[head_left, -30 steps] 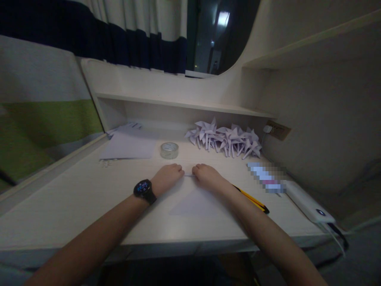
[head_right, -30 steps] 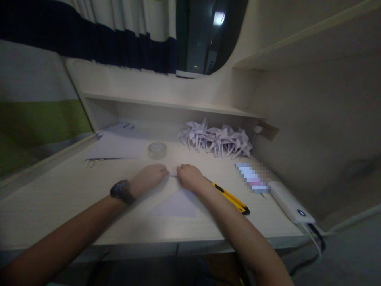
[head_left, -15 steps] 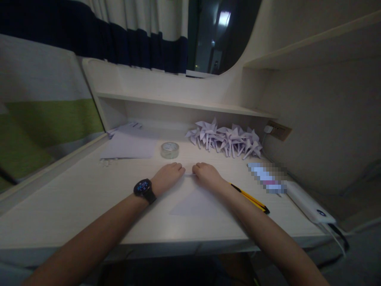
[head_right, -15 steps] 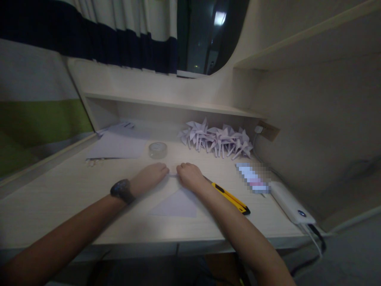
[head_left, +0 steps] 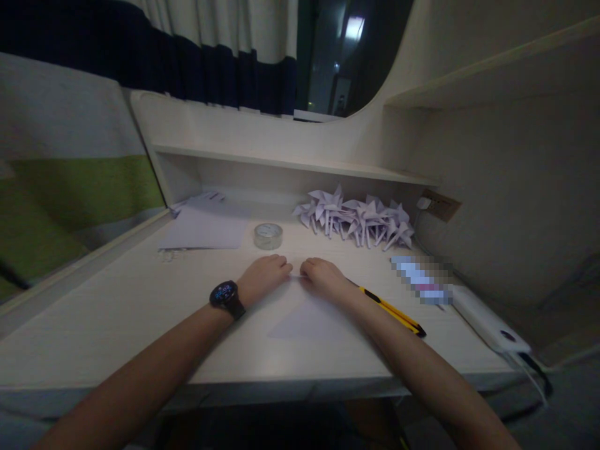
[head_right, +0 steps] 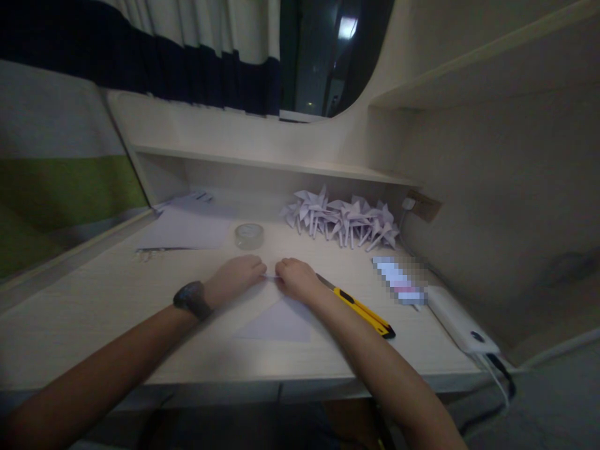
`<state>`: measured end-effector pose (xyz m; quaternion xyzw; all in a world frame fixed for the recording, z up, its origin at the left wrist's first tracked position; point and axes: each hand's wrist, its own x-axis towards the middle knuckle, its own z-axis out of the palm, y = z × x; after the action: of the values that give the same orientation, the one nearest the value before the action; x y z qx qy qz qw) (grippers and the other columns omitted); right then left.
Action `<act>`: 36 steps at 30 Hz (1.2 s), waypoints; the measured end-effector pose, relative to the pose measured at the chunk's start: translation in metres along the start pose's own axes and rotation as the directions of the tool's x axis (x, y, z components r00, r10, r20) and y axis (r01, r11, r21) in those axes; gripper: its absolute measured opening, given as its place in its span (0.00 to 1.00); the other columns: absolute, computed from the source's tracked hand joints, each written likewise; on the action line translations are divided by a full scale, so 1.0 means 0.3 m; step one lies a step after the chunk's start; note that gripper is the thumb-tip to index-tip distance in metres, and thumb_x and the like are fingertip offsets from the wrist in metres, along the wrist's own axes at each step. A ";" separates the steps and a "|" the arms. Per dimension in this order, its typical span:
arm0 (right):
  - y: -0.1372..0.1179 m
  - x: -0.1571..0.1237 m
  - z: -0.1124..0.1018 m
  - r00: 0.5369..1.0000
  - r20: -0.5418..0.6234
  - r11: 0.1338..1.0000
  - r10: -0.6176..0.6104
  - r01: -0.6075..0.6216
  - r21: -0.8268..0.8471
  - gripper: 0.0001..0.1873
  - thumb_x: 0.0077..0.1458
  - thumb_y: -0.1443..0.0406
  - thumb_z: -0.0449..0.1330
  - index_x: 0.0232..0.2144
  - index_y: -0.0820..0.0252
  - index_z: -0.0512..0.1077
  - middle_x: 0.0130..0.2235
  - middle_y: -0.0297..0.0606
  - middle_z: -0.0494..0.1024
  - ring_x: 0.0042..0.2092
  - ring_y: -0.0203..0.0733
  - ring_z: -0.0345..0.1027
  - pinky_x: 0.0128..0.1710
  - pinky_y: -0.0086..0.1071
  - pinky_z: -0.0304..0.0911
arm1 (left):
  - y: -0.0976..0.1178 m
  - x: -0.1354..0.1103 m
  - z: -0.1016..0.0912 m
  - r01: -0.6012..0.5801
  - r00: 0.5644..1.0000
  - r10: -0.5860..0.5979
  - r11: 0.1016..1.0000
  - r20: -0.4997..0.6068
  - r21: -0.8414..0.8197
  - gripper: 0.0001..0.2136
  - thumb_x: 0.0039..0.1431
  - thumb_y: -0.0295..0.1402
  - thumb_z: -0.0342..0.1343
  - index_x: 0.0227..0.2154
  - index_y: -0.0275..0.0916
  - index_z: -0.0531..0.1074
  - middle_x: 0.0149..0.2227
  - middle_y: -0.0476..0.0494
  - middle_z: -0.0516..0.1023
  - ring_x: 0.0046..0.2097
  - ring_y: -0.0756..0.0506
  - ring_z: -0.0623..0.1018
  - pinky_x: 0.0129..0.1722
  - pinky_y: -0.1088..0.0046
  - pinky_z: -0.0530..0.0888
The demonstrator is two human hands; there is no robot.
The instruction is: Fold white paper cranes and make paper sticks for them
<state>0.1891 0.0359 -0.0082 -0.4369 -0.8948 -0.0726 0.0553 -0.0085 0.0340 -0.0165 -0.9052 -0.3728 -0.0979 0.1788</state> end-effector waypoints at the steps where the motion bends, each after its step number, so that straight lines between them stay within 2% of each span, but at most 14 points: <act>1: -0.001 0.000 0.001 1.000 -0.002 1.000 -0.003 0.003 0.014 0.08 0.57 0.66 0.54 0.37 0.62 0.71 0.40 0.44 0.75 0.42 0.43 0.68 0.41 0.31 0.58 | 0.001 0.000 0.001 -0.010 1.000 0.010 1.000 -0.006 -0.011 0.05 0.62 0.32 0.53 0.35 0.36 0.71 0.35 0.43 0.72 0.37 0.44 0.72 0.34 0.69 0.66; 9: -0.003 -0.001 -0.009 0.999 0.014 0.999 0.050 -0.050 -0.003 0.10 0.58 0.66 0.53 0.38 0.61 0.72 0.40 0.43 0.75 0.43 0.43 0.68 0.41 0.31 0.58 | -0.001 0.005 0.014 0.024 0.997 -0.025 0.999 -0.071 -0.024 0.08 0.62 0.33 0.54 0.30 0.36 0.73 0.34 0.42 0.72 0.37 0.44 0.71 0.34 0.69 0.65; 17: -0.002 -0.006 -0.023 0.997 0.060 0.998 0.056 -0.054 -0.036 0.11 0.57 0.68 0.53 0.39 0.60 0.74 0.40 0.43 0.76 0.45 0.43 0.68 0.43 0.30 0.58 | 0.003 0.001 0.013 -0.016 0.999 0.013 0.998 -0.040 -0.061 0.05 0.60 0.30 0.55 0.36 0.37 0.75 0.32 0.43 0.74 0.37 0.43 0.72 0.35 0.68 0.66; 28: -0.028 -0.006 -0.020 0.999 0.036 0.997 0.011 -0.008 -0.081 0.10 0.56 0.72 0.53 0.39 0.62 0.71 0.42 0.45 0.75 0.44 0.45 0.68 0.43 0.32 0.60 | 0.018 0.007 0.013 -0.046 0.999 0.047 0.998 -0.003 0.042 0.04 0.60 0.27 0.54 0.31 0.35 0.72 0.32 0.42 0.73 0.35 0.44 0.73 0.33 0.69 0.67; 36: -0.027 -0.005 -0.029 0.997 0.043 0.996 0.064 -0.061 -0.068 0.10 0.56 0.71 0.53 0.39 0.61 0.70 0.42 0.45 0.75 0.45 0.45 0.67 0.43 0.32 0.60 | 0.018 0.006 0.009 -0.014 1.000 0.014 1.000 -0.002 0.021 0.06 0.61 0.26 0.52 0.31 0.35 0.73 0.32 0.41 0.72 0.35 0.44 0.73 0.33 0.67 0.68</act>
<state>0.1838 0.0284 -0.0006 -0.4677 -0.8790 -0.0905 0.0226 -0.0034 0.0328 -0.0199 -0.9057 -0.3675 -0.0937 0.1895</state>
